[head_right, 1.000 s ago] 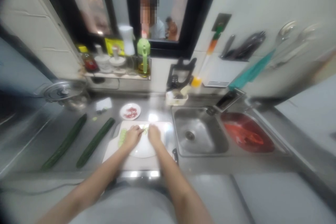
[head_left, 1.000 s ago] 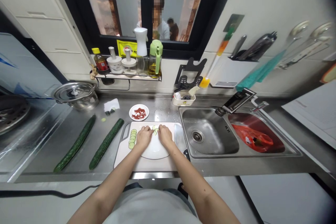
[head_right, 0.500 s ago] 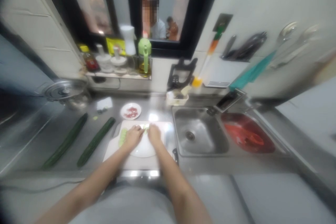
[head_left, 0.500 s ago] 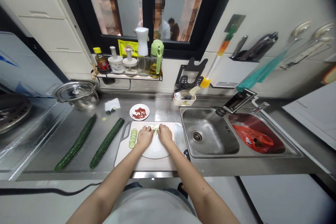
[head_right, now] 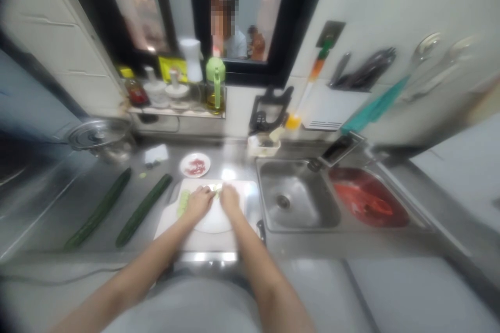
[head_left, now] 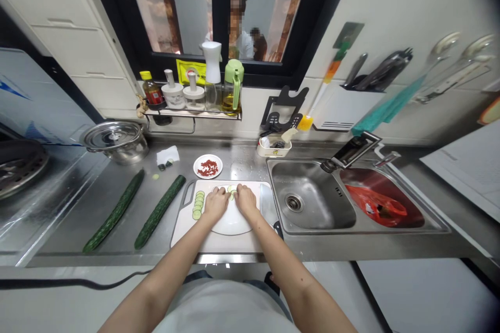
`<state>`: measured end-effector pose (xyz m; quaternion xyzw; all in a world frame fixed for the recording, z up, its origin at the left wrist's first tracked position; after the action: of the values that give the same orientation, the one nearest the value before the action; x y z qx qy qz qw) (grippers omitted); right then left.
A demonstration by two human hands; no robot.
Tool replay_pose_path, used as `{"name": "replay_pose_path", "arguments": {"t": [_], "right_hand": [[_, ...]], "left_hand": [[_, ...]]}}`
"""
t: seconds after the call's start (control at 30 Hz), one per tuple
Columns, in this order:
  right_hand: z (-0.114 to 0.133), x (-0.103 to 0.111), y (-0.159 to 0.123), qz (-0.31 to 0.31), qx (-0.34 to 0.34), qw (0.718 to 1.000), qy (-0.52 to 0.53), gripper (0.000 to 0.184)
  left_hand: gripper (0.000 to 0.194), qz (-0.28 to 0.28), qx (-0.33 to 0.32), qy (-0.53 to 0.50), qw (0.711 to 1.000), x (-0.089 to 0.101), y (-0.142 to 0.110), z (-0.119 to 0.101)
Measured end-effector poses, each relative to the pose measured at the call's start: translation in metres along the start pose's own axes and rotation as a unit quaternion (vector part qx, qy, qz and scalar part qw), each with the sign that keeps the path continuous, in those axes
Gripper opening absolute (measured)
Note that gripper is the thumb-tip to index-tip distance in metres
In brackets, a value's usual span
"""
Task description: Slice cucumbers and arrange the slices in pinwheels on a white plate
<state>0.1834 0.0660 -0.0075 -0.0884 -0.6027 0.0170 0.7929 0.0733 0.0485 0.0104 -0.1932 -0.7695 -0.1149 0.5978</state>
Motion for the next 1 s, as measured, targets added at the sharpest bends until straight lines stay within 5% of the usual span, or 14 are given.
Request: {"name": "replay_pose_path", "arguments": {"t": [0.23, 0.47, 0.67, 1.0], "right_hand": [[-0.009, 0.024, -0.015, -0.060, -0.002, 0.994, 0.093, 0.027], [-0.037, 0.041, -0.059, -0.126, 0.012, 0.966, 0.228, 0.027], [-0.053, 0.036, -0.084, -0.124, -0.016, 0.961, 0.247, 0.030], [-0.052, 0.028, -0.093, -0.117, -0.021, 0.958, 0.262, 0.029]], "left_hand": [[0.031, -0.118, 0.119, -0.136, 0.976, 0.013, -0.007, 0.030], [0.029, -0.234, 0.194, -0.233, 0.924, 0.012, -0.060, 0.086], [0.030, -0.210, 0.260, -0.211, 0.918, -0.006, -0.110, 0.118], [0.034, -0.091, 0.325, -0.105, 0.935, -0.013, -0.126, 0.109]]}}
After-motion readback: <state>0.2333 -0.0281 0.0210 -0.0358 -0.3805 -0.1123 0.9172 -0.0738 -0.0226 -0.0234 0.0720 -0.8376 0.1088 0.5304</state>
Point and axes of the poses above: each hand's wrist, its own y-axis towards the middle knuckle, its own x-axis out of the back of the hand, z = x × y, the point moved 8 cm from there along y, towards the middle knuckle, and after that the axes turned 5 degrees about -x, right-handed, at the moved point
